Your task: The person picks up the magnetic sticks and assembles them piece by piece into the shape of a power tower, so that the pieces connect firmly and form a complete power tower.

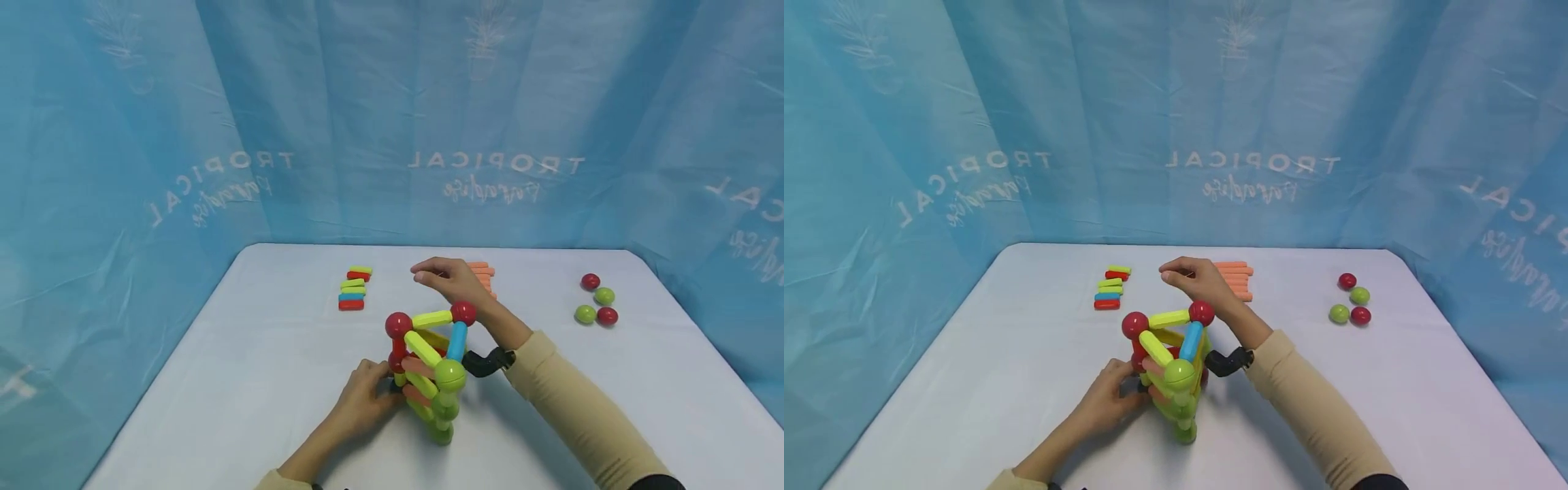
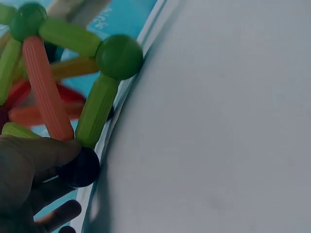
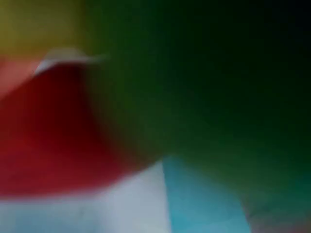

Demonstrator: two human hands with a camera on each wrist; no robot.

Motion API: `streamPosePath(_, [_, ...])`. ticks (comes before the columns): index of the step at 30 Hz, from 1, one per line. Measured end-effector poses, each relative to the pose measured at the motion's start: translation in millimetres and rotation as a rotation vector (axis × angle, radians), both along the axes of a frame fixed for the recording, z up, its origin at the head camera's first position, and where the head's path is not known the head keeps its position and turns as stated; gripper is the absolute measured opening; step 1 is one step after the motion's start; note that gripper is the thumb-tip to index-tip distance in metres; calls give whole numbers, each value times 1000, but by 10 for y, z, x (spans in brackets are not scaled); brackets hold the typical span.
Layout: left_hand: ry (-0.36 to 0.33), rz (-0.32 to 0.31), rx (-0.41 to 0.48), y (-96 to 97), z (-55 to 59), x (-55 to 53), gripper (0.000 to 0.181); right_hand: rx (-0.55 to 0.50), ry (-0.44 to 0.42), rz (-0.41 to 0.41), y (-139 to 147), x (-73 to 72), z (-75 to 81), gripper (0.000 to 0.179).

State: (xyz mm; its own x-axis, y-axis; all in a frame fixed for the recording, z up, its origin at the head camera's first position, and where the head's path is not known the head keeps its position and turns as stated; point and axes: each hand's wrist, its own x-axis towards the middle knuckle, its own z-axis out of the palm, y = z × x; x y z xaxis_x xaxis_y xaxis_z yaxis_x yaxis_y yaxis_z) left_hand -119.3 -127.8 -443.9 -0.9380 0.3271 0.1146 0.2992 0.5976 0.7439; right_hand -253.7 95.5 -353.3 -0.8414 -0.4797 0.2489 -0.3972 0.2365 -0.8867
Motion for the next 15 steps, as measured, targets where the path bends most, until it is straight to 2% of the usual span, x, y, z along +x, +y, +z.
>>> streamPosePath(5, [29,61,11,-132,6,137,35,125,-43,40,-366,-185,-272,30])
streamPosePath(9, [11,131,14,-339,37,252,38,248,-32,24,-704,-209,-364,30])
streamPosePath(12, [-28,202,7,-500,73,326,43,334,1,17,-952,-254,-468,33])
streamPosePath(15, [-66,258,0,-625,108,377,45,423,87,10,-1164,-334,-618,38])
